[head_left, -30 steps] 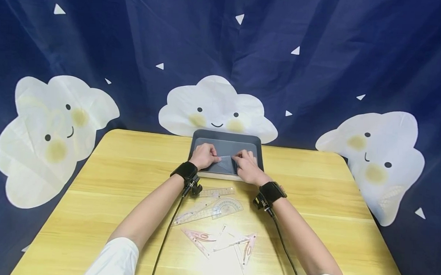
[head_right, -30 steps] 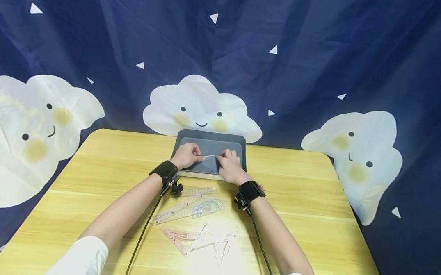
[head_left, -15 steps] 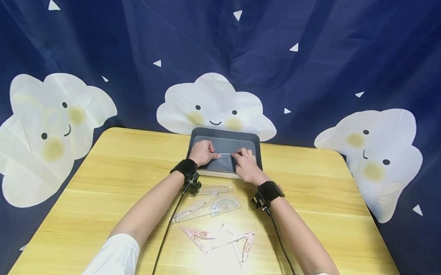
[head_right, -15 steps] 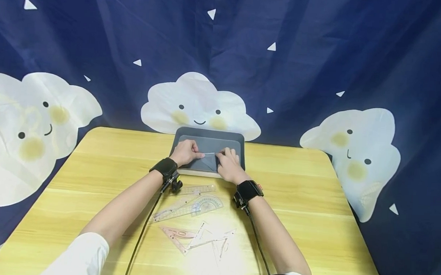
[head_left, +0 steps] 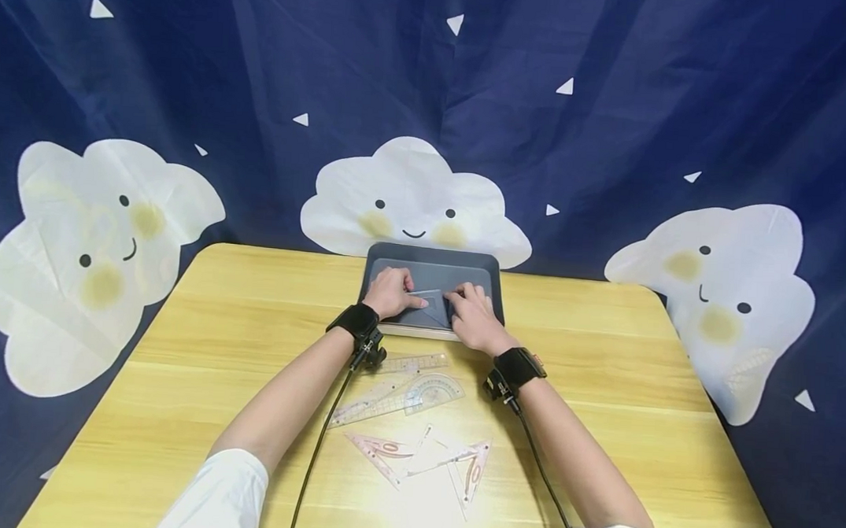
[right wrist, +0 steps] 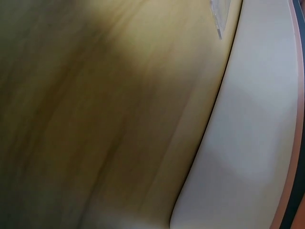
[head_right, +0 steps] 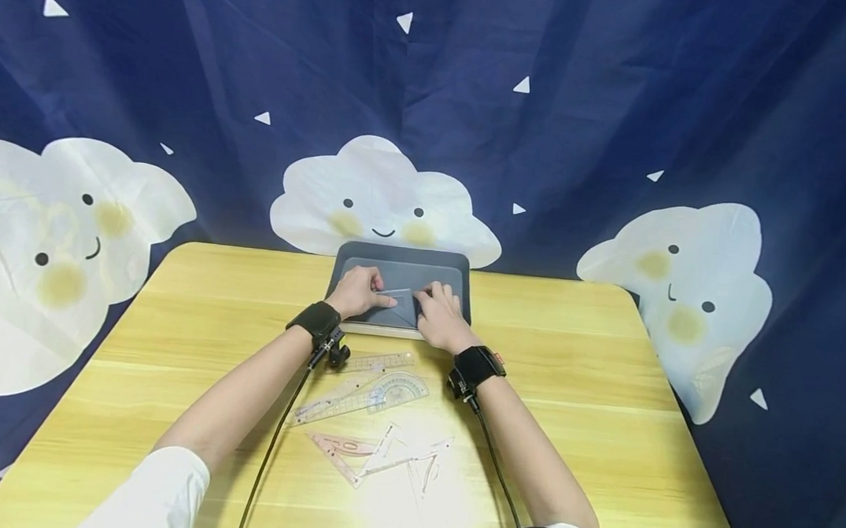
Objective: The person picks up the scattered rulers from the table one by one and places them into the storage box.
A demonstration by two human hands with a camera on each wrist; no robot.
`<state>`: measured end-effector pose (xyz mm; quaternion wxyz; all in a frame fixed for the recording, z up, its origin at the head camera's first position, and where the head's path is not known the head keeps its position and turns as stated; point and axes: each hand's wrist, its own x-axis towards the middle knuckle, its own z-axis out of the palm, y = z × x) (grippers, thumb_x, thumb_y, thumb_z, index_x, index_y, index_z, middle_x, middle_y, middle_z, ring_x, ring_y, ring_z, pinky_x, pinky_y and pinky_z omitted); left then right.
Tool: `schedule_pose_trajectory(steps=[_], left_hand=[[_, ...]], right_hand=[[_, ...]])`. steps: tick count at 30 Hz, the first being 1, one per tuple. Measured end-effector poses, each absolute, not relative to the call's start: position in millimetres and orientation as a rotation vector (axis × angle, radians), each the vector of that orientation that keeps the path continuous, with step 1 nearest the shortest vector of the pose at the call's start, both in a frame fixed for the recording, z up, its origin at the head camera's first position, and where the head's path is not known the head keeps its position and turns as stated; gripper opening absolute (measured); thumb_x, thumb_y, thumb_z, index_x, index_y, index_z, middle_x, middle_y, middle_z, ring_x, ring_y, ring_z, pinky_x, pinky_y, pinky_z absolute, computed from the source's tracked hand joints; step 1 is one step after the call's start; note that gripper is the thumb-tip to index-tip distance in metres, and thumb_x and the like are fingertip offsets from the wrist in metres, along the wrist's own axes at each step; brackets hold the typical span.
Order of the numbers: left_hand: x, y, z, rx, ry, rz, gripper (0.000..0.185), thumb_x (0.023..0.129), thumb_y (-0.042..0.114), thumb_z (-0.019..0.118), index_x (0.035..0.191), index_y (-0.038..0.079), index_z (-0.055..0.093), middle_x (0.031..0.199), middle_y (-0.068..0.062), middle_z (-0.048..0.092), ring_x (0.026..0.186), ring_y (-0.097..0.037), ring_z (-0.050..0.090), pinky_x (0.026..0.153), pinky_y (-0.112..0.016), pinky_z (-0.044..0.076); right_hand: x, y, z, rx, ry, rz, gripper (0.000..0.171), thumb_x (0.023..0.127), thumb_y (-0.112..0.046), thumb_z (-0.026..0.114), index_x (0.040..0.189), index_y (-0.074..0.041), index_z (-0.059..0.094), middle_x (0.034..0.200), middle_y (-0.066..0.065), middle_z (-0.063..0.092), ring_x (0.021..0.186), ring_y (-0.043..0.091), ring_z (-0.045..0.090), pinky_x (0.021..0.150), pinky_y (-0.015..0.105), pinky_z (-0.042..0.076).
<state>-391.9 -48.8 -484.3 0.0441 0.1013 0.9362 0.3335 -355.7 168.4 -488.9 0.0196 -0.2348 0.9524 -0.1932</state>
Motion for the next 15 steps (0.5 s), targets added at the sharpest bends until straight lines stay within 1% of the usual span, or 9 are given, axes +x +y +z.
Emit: schedule_pose_trajectory(steps=[3,8,15], left_hand=[[-392.8,-50.1,-485.4,0.333,2.835,1.039,0.033,0.086,0.029,0.089,0.097,0.006,0.067,0.093,-0.006,0.06,0.088,-0.026,0.055,0.082,-0.039,0.045],[-393.8,-49.8,-485.2,0.442,2.826,1.039,0.027,0.088,0.023,0.087,0.1,0.006,0.071,0.094,-0.008,0.062,0.09,-0.027,0.056,0.085,-0.04,0.046],[-394.5,-47.6,-486.9,0.504,2.836,1.026,0.024,0.088,0.024,0.087,0.099,0.008,0.072,0.092,-0.007,0.062,0.089,-0.026,0.055,0.083,-0.039,0.045]], right_hand=[[-355.5,168.8,-488.3,-0.732,2.956,-0.598,0.054,0.094,-0.005,0.043,0.145,0.004,0.056,0.141,0.023,0.047,0.124,0.039,0.04,0.095,0.052,0.036],[-356.2,168.5,-489.3,-0.74,2.956,-0.595,0.054,0.093,-0.005,0.044,0.146,0.004,0.055,0.142,0.023,0.047,0.123,0.04,0.04,0.095,0.052,0.037],[-358.2,167.0,-491.4,-0.736,2.966,-0.594,0.053,0.094,-0.006,0.045,0.145,0.005,0.055,0.142,0.023,0.046,0.124,0.04,0.041,0.095,0.052,0.037]])
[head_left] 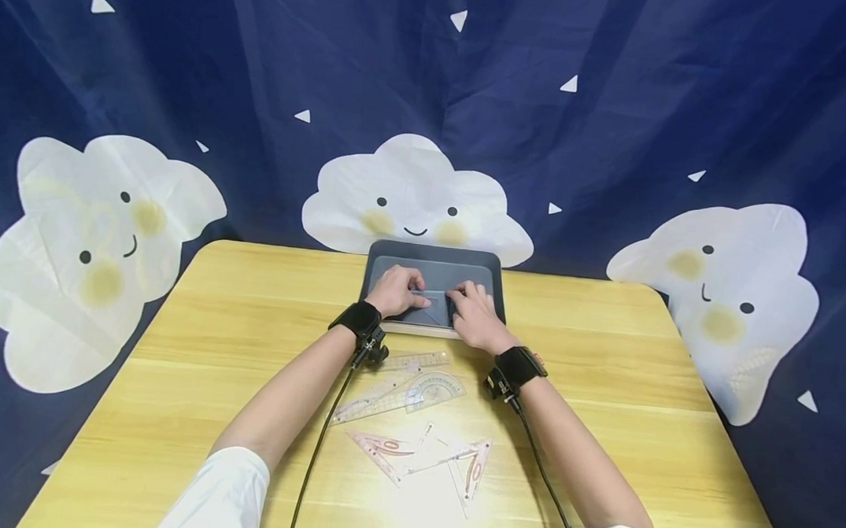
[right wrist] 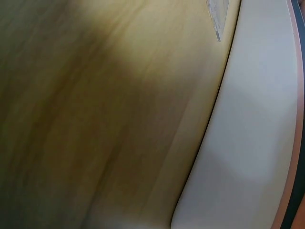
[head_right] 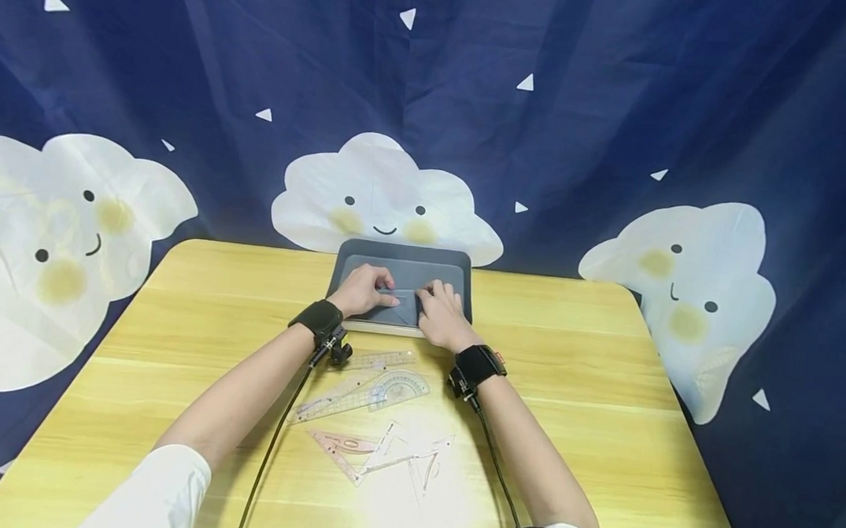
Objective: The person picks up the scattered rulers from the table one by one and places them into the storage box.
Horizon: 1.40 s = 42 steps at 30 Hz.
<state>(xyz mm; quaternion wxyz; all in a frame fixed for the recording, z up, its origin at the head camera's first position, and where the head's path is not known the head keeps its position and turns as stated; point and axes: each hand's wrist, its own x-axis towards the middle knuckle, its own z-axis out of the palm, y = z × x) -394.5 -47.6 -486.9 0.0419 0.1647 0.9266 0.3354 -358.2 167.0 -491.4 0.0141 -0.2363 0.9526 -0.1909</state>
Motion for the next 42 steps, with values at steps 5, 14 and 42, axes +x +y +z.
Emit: schedule_pose_trajectory(steps=[5,14,42], left_hand=[[-395.8,-43.0,-486.4,0.534,2.815,1.046,0.023,0.088,0.023,0.087,0.101,0.009,0.074,0.095,-0.008,0.062,0.092,-0.026,0.053,0.085,-0.039,0.044],[-392.2,-38.7,-484.3,0.572,2.791,1.031,0.024,0.088,0.022,0.086,0.106,0.009,0.076,0.1,-0.011,0.064,0.093,-0.026,0.055,0.084,-0.04,0.045],[-351.3,-66.1,-464.3,0.579,2.814,1.24,0.042,0.095,0.028,0.08,0.127,0.003,0.069,0.116,-0.012,0.063,0.104,-0.026,0.058,0.093,-0.042,0.05]], right_hand=[[-358.9,167.6,-490.2,-0.726,2.983,-0.613,0.051,0.093,-0.005,0.046,0.141,0.006,0.057,0.142,0.022,0.047,0.125,0.04,0.041,0.095,0.052,0.037],[-357.9,166.9,-492.6,-0.661,2.987,-0.639,0.053,0.094,-0.004,0.044,0.145,0.004,0.053,0.139,0.022,0.048,0.12,0.039,0.043,0.092,0.05,0.037],[-317.1,156.7,-483.1,-0.957,3.043,-1.107,0.043,0.101,-0.005,0.057,0.144,0.001,0.057,0.139,0.017,0.06,0.131,0.035,0.051,0.11,0.055,0.04]])
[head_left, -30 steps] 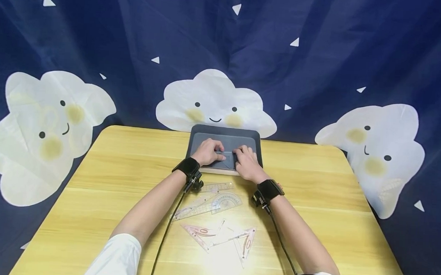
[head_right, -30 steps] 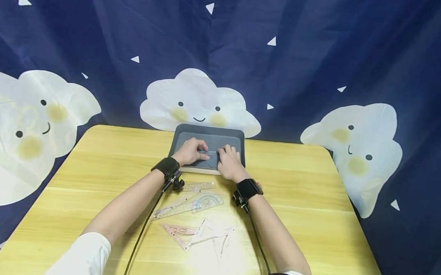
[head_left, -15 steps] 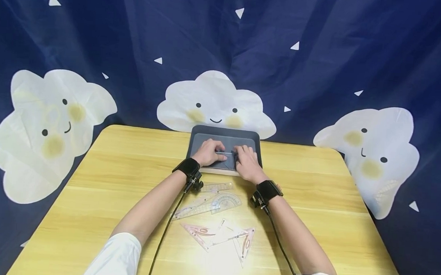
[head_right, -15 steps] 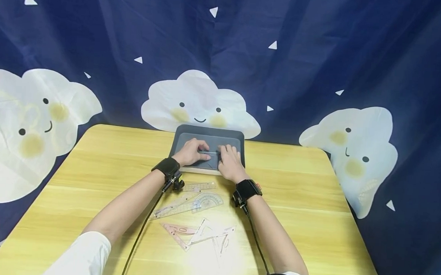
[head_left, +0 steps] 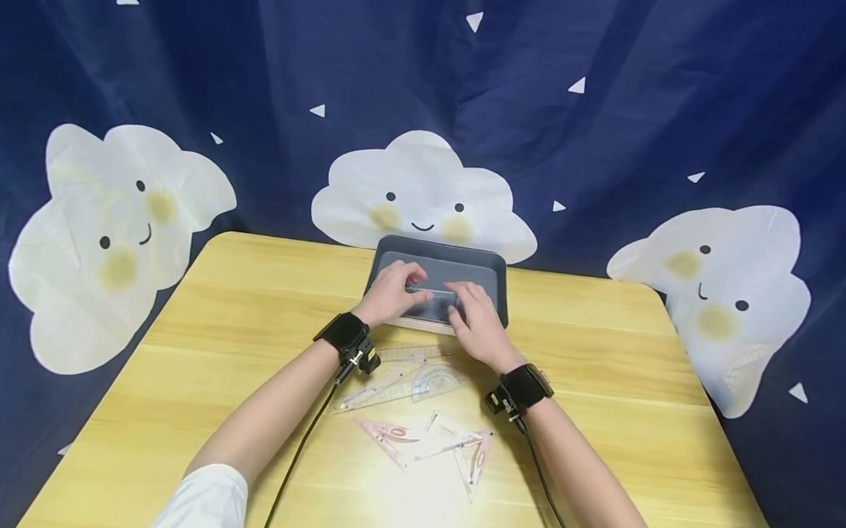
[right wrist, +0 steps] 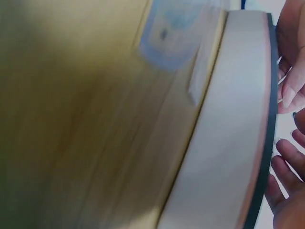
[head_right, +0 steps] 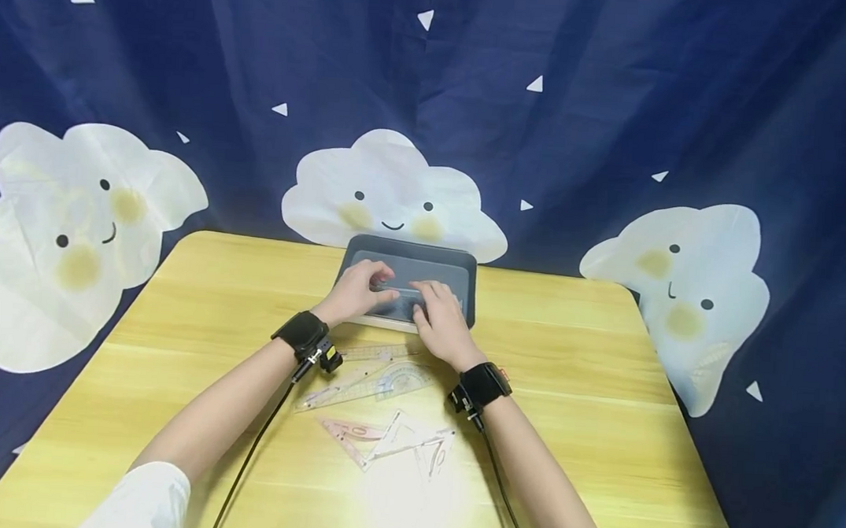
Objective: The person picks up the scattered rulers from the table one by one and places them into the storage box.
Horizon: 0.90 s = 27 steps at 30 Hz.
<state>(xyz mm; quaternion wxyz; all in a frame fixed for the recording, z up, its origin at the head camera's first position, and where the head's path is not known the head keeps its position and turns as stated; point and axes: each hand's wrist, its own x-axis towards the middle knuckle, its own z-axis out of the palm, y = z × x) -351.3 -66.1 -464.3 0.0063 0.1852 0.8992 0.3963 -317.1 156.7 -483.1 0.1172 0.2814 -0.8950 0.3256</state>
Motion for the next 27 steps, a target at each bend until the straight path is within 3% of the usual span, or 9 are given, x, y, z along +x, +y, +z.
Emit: schedule_pose_trajectory(steps=[11,22,27], left_hand=[[-313.9,-88.9,-447.7,0.625,2.835,1.313,0.04,0.097,0.028,0.078,0.126,0.004,0.068,0.116,-0.011,0.066,0.106,-0.025,0.061,0.096,-0.042,0.05],[-272.4,-101.6,-441.4,0.644,2.8,1.266,0.037,0.095,0.027,0.08,0.124,0.008,0.069,0.12,-0.014,0.068,0.112,-0.027,0.064,0.099,-0.045,0.053],[-261.1,-103.2,-445.0,0.639,2.785,1.222,0.039,0.095,0.028,0.08,0.126,0.007,0.068,0.118,-0.01,0.067,0.113,-0.026,0.063,0.1,-0.046,0.051]], right_hand=[[-283.3,145.3,-463.8,0.881,-2.582,0.985,0.045,0.102,-0.019,0.064,0.144,-0.005,0.058,0.141,0.013,0.06,0.13,0.032,0.055,0.107,0.052,0.046],[-256.9,138.4,-454.9,0.929,-2.609,1.05,0.046,0.098,-0.016,0.074,0.139,-0.002,0.062,0.134,0.015,0.065,0.128,0.033,0.06,0.109,0.051,0.048],[-252.3,136.4,-458.5,0.911,-2.62,1.097,0.046,0.094,-0.014,0.079,0.136,-0.003,0.064,0.13,0.014,0.067,0.119,0.031,0.063,0.103,0.049,0.052]])
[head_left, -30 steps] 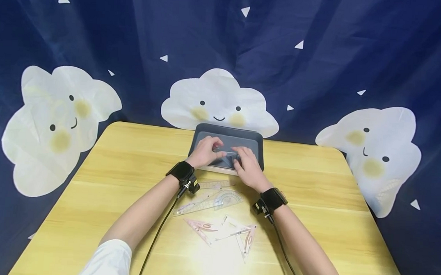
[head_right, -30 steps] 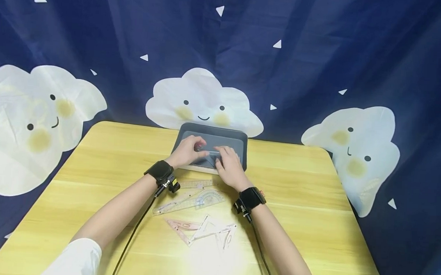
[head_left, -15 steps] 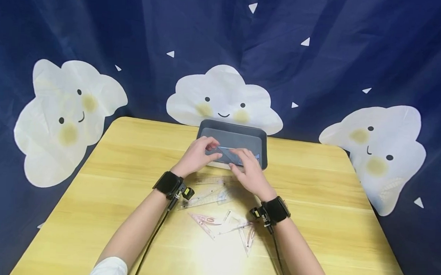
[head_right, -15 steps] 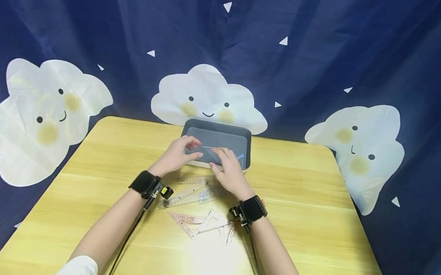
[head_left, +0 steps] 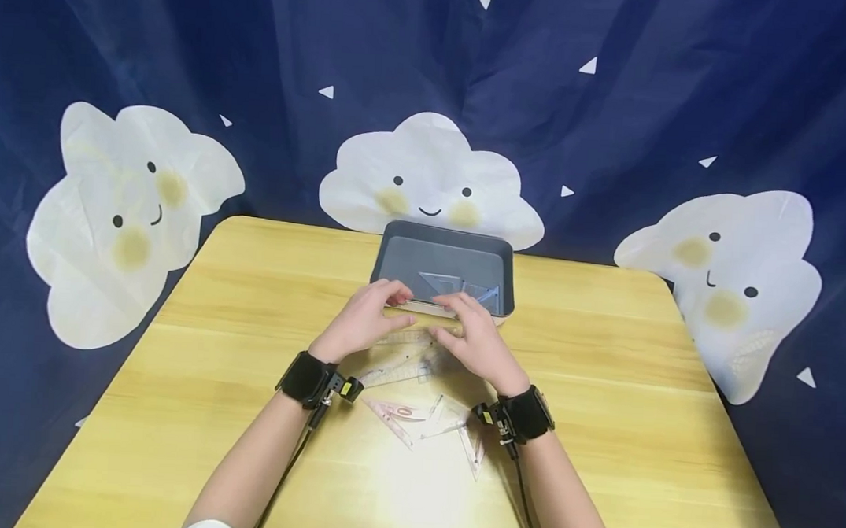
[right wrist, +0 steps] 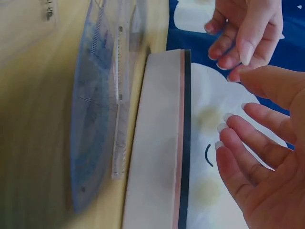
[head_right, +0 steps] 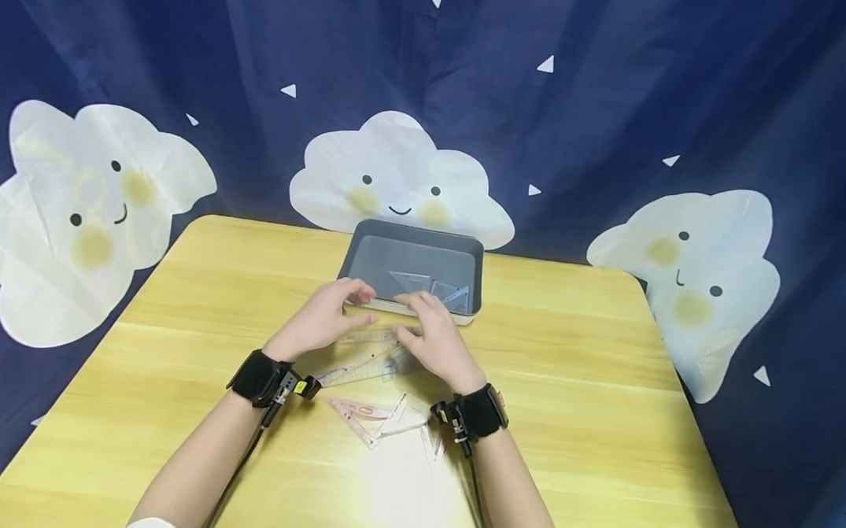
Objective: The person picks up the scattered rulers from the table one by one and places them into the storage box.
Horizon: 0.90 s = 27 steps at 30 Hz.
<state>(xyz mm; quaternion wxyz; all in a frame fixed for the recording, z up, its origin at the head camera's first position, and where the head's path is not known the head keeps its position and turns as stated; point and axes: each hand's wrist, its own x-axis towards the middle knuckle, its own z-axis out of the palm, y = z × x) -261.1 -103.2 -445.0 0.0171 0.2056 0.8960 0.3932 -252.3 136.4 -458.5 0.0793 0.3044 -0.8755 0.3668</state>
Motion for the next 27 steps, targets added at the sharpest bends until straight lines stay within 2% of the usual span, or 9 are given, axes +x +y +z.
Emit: schedule_pose_trajectory(steps=[8,15,19,27], left_hand=[[-246.2,-106.0,-446.2,0.648,2.769,1.186,0.041,0.094,0.025,0.081,0.128,0.006,0.067,0.119,-0.01,0.068,0.115,-0.028,0.064,0.101,-0.048,0.052],[-235.3,-101.2,-449.2,0.765,2.765,1.103,0.042,0.093,0.025,0.082,0.128,0.006,0.067,0.119,-0.01,0.069,0.113,-0.026,0.066,0.098,-0.045,0.053],[-223.8,-99.0,-450.3,0.846,2.757,1.027,0.044,0.09,0.025,0.084,0.126,0.006,0.068,0.118,-0.01,0.07,0.111,-0.026,0.066,0.096,-0.045,0.053],[-195.0,-94.9,-462.5,0.922,2.734,0.89,0.047,0.087,0.032,0.087,0.123,0.009,0.069,0.116,-0.006,0.068,0.107,-0.021,0.062,0.094,-0.042,0.052]], right_hand=[[-245.1,137.6,-458.4,0.898,-2.703,1.118,0.046,0.093,-0.012,0.08,0.135,-0.003,0.065,0.127,0.014,0.068,0.116,0.03,0.064,0.098,0.047,0.055],[-236.1,141.1,-456.5,0.977,-2.737,1.081,0.046,0.092,-0.012,0.081,0.134,0.0,0.065,0.127,0.018,0.068,0.114,0.034,0.066,0.094,0.05,0.056],[-228.9,144.1,-459.6,1.049,-2.758,1.023,0.048,0.088,-0.012,0.084,0.13,0.0,0.066,0.126,0.015,0.069,0.111,0.032,0.068,0.094,0.047,0.058],[-202.4,154.8,-466.7,1.178,-2.903,0.874,0.059,0.077,-0.026,0.094,0.127,-0.005,0.068,0.12,0.009,0.068,0.109,0.024,0.065,0.097,0.043,0.055]])
